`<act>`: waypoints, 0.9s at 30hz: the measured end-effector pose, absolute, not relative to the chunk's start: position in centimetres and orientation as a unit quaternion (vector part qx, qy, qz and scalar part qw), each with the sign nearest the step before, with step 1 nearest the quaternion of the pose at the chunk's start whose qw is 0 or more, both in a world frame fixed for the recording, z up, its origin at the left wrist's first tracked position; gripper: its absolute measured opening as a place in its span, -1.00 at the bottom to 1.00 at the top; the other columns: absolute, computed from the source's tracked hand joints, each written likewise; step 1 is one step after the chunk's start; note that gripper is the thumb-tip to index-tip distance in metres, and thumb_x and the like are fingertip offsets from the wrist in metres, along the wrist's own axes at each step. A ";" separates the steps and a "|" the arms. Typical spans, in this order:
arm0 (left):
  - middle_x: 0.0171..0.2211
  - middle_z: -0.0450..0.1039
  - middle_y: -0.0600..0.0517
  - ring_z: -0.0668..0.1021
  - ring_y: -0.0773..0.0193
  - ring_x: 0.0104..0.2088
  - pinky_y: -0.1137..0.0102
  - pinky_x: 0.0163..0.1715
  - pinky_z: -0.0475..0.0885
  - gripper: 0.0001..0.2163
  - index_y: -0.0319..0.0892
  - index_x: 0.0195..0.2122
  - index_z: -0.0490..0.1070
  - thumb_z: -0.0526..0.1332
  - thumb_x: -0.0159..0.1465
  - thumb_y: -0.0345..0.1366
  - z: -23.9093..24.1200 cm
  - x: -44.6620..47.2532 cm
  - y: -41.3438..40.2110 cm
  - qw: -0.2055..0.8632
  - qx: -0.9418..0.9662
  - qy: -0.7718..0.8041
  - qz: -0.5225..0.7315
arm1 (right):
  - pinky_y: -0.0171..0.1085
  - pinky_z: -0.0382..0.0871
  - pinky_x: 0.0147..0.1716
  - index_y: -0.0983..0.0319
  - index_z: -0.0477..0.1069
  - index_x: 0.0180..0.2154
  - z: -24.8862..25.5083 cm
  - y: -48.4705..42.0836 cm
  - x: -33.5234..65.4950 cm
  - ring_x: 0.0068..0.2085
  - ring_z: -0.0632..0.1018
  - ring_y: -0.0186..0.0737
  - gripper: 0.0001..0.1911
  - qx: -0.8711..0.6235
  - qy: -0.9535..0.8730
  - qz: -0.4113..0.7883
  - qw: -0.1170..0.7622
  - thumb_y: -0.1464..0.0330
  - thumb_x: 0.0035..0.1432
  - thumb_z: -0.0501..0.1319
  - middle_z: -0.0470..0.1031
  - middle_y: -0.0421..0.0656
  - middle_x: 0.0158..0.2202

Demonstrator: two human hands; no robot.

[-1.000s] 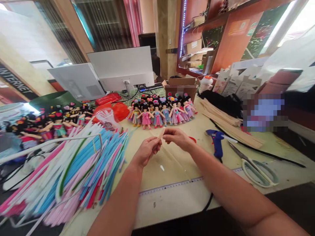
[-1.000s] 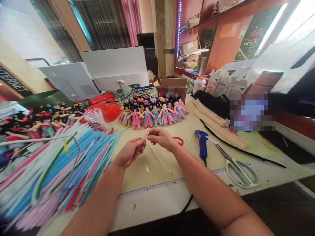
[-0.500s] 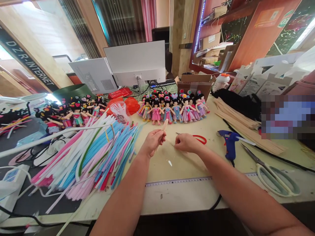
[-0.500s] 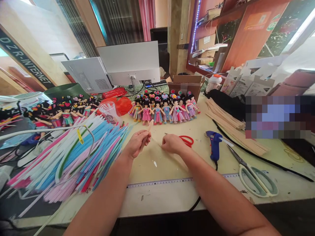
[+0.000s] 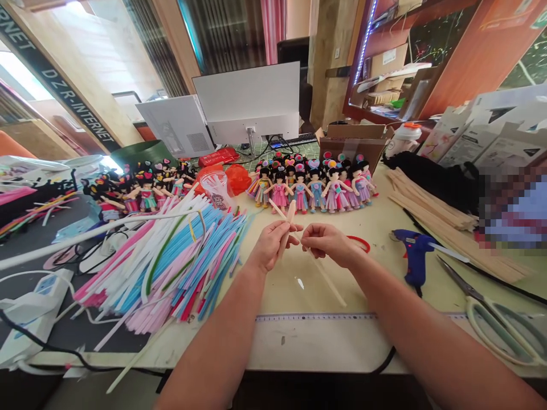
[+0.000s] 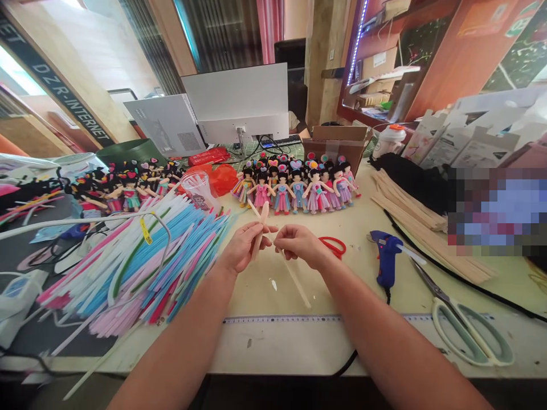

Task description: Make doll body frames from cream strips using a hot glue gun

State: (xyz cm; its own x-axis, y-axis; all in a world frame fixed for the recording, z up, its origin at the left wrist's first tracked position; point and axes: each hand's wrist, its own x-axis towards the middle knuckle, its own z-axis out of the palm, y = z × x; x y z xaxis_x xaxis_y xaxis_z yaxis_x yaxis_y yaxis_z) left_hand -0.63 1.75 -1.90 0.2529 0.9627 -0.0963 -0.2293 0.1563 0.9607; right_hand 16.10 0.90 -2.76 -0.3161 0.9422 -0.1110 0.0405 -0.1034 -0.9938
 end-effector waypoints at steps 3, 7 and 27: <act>-0.32 0.57 -0.03 0.48 0.44 -0.55 0.46 -0.46 0.31 -0.82 -0.23 -0.49 0.44 0.25 0.08 -0.21 -1.9 -0.7 1.9 0.654 0.442 0.392 0.473 | -0.41 0.09 -0.67 0.23 0.31 -0.41 -2.8 0.7 15.7 -0.65 0.33 -0.46 -0.81 -0.429 -0.572 0.580 0.390 0.32 -0.07 0.28 0.45 -0.27 -0.57; -0.40 0.54 0.00 0.49 0.42 -0.52 0.47 -0.44 0.34 -0.84 -0.23 -0.49 0.42 0.23 0.10 -0.22 -1.9 -1.0 2.1 0.676 0.397 0.389 0.484 | -0.37 0.22 -0.58 0.22 0.34 -0.35 -2.9 0.5 15.4 -0.56 0.37 -0.42 -0.87 -0.399 -0.634 0.497 0.438 0.30 0.03 0.21 0.45 -0.25 -0.48; -0.60 0.35 0.10 0.35 0.47 -0.61 0.53 -0.56 0.26 -0.90 -0.23 -0.47 0.40 0.24 0.11 -0.31 -1.7 -0.8 1.7 0.760 0.343 0.338 0.437 | -0.32 0.37 -0.36 0.13 0.55 -0.29 -2.7 -0.6 15.3 -0.39 0.44 -0.30 -0.83 -0.383 -0.796 0.125 0.451 0.37 0.20 0.16 0.36 -0.15 -0.38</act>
State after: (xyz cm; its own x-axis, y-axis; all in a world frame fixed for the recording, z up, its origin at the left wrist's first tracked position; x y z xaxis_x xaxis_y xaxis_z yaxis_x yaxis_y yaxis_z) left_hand -0.76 1.72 -1.72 0.3895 0.8959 -0.2135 -0.4329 0.3827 0.8161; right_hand 15.27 -0.59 -2.70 -0.2997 0.7229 0.6226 0.4978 0.6752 -0.5443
